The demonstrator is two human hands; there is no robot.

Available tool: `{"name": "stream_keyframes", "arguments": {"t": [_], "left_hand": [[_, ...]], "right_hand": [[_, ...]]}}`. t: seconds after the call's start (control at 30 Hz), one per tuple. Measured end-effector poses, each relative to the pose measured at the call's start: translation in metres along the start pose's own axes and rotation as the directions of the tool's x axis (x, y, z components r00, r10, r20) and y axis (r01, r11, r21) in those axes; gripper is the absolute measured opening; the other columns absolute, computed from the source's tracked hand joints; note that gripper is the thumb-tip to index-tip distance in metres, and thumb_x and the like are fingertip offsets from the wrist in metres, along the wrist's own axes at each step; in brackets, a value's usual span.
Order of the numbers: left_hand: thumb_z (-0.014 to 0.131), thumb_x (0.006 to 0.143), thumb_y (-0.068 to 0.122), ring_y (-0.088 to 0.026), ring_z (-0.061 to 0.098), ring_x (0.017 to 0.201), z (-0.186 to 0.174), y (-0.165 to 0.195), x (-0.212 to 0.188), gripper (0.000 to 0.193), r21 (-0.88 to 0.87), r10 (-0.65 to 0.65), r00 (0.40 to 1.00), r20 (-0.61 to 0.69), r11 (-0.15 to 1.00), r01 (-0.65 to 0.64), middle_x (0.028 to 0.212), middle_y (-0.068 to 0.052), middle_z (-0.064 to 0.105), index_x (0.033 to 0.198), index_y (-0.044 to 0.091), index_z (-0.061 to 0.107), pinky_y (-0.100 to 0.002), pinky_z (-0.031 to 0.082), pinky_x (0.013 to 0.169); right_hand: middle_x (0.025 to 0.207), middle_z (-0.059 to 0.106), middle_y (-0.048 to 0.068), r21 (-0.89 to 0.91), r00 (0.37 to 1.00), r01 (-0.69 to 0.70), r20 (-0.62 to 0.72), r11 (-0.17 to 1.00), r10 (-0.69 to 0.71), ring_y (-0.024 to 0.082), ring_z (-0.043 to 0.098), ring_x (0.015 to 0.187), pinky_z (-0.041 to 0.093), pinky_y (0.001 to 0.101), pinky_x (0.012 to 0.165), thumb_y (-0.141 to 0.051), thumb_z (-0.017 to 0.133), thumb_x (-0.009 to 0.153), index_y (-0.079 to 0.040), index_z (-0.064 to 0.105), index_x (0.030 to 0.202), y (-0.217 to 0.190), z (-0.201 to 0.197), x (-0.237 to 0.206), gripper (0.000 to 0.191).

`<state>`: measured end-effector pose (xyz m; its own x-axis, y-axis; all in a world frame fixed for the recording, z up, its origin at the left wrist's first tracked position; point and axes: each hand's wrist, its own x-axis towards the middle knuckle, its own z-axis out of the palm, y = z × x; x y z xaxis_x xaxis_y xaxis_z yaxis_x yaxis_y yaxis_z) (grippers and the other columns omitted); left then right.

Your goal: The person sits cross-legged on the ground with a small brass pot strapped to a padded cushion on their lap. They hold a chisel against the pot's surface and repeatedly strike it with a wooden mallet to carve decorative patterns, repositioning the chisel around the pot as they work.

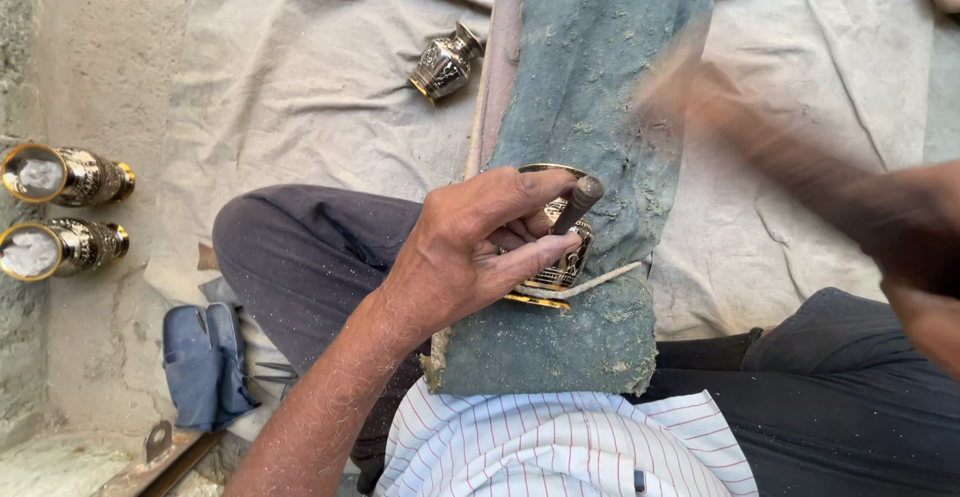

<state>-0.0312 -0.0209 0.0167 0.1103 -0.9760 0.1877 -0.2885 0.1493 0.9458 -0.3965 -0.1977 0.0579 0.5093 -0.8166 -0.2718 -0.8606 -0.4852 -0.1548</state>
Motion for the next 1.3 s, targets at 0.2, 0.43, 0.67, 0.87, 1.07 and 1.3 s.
{"name": "stream_keyframes", "arguments": {"t": [0.2,0.43,0.67,0.87,1.07,1.3], "left_hand": [[0.083,0.092,0.015,-0.006,0.070,0.079,-0.001,0.001,0.000,0.048,-0.026,0.001,1.000,-0.003,1.000,-0.001,0.092,0.000,0.069,0.136,0.012,0.065,-0.020,0.066,0.071],[0.084,0.089,0.015,-0.006,0.070,0.077,0.001,-0.001,0.001,0.048,0.004,-0.016,1.000,0.010,1.000,0.016,0.090,0.001,0.068,0.134,0.012,0.066,-0.020,0.065,0.067],[0.082,0.094,0.014,-0.008,0.071,0.085,0.002,0.014,-0.007,0.044,-0.134,-0.030,0.980,-0.199,0.991,0.004,0.099,-0.003,0.069,0.134,0.008,0.064,-0.020,0.069,0.074],[0.079,0.094,0.014,-0.006,0.072,0.082,0.009,0.011,-0.004,0.030,-0.128,-0.177,0.967,-0.186,0.980,0.154,0.090,-0.002,0.072,0.117,0.002,0.064,-0.020,0.067,0.068],[0.082,0.091,0.015,-0.006,0.069,0.075,0.014,0.011,-0.002,0.029,-0.066,-0.241,0.941,-0.239,0.970,0.232,0.083,-0.002,0.069,0.111,0.002,0.065,-0.020,0.066,0.064],[0.084,0.089,0.016,-0.008,0.069,0.076,0.014,0.017,-0.001,0.045,0.090,-0.143,0.960,-0.241,0.982,0.169,0.087,-0.004,0.069,0.126,0.001,0.065,-0.022,0.063,0.062]], "right_hand": [[0.106,0.072,0.015,0.003,0.999,-0.033,0.018,0.999,0.033,0.021,0.075,0.081,0.062,0.0315,0.075,-0.010,0.051,0.101,-0.002,0.062,0.133,-0.006,-0.003,0.000,0.035],[0.108,0.072,0.015,-0.121,0.999,0.001,0.036,0.993,0.003,0.021,0.076,0.084,0.062,0.0307,0.079,-0.004,0.049,0.097,0.001,0.063,0.133,-0.001,-0.006,-0.005,0.039],[0.099,0.074,0.013,0.013,0.992,-0.115,0.044,0.993,0.115,0.018,0.073,0.080,0.061,0.0292,0.075,-0.008,0.058,0.101,-0.001,0.067,0.119,0.024,0.019,-0.008,0.021],[0.092,0.075,0.011,0.035,0.969,-0.230,0.095,0.972,0.226,0.016,0.071,0.077,0.060,0.0279,0.072,-0.010,0.065,0.103,-0.002,0.070,0.106,0.023,0.017,0.010,0.010],[0.103,0.067,0.018,-0.053,0.892,0.316,-0.324,0.947,-0.316,0.021,0.070,0.084,0.057,0.0297,0.080,0.007,0.066,0.103,0.005,0.058,0.131,-0.025,-0.022,0.030,0.029],[0.102,0.070,0.020,-0.089,0.927,0.298,-0.210,0.950,-0.310,0.024,0.072,0.076,0.059,0.0318,0.067,0.011,0.063,0.094,0.008,0.058,0.128,-0.032,-0.026,0.045,0.035]]}}
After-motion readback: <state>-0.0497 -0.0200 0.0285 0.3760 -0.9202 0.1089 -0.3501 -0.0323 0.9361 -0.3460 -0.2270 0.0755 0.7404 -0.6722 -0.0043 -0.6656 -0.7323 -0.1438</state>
